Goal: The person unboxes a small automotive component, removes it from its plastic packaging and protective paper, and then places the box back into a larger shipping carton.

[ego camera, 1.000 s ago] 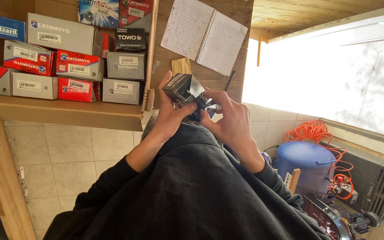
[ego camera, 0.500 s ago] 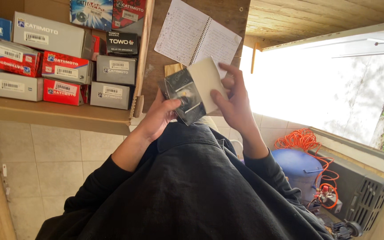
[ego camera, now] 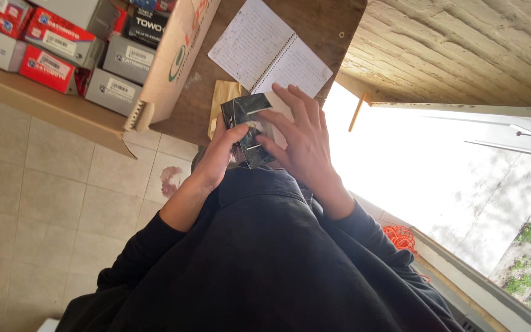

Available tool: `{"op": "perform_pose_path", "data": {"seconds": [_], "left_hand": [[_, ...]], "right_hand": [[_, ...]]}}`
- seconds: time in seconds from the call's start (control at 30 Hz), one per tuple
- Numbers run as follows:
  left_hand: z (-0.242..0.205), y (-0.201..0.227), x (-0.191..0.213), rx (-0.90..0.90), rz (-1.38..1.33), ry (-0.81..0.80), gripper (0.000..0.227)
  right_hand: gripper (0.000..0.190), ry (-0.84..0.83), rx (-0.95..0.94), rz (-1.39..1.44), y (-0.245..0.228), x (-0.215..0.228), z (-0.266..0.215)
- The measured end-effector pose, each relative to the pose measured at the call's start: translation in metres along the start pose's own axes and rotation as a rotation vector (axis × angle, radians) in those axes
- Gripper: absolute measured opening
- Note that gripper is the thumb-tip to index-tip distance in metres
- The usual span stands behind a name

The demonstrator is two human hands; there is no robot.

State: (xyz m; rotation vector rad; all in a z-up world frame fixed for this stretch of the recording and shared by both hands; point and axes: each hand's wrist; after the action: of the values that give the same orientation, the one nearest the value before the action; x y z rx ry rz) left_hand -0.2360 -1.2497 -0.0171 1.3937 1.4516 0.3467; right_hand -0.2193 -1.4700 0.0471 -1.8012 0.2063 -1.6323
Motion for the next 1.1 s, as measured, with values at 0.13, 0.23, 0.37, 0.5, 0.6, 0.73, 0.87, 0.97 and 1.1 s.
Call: {"op": "perform_pose_path", "data": {"seconds": [0.13,0.23,0.37,0.5,0.6,0.73,0.87,0.97,1.1], "left_hand": [[-0.004,-0.005,-0.029,0.007,-0.015,0.007,0.079],[-0.009,-0.012,-0.049,0.007,0.002,-0.019,0.085],[-0.010,-0.008,-0.063,-0.021,0.053,-0.033,0.085],[-0.005,-0.020,-0.047,0.084,0.056,-0.008,0.076],[-0.020,0.016,-0.074,0.030,0.223,-0.033,0.082],[-0.013,0.004,-0.054,-0.041,0.248,-0.061,0.085],[-0.004,0.000,-0.041,-0.063,0.171,-0.076,0.090],[0.004,0.005,-0.030,-0.015,0.093,-0.049,0.086],[0.014,-0.003,-0.001,0.077,0.023,-0.019,0.073]], "right_hand": [[0.072,-0.046,-0.003,-0.038,0.022,0.018,-0.003],[0.074,-0.084,0.004,0.018,0.043,0.018,-0.007],[0.042,-0.025,0.123,0.116,0.052,0.023,-0.015],[0.036,-0.134,0.127,0.137,0.055,0.020,-0.020],[0.016,-0.099,0.128,0.167,0.069,0.005,-0.023],[0.012,0.041,0.113,0.389,0.049,0.018,-0.025],[0.010,0.203,0.088,0.544,0.031,0.018,-0.026],[0.013,0.317,0.015,0.581,0.015,0.018,-0.027],[0.019,0.414,-0.160,0.891,0.025,-0.010,-0.024]]}}
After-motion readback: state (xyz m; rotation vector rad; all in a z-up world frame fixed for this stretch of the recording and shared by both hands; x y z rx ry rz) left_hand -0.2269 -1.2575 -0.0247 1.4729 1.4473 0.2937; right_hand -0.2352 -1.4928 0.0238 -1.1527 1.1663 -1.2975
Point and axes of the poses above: each hand's wrist, its own z-axis towards the middle knuckle, its own x-axis out of the back of the hand, y = z × x, and after that the axes turned 8 degrees about -y, right-handed
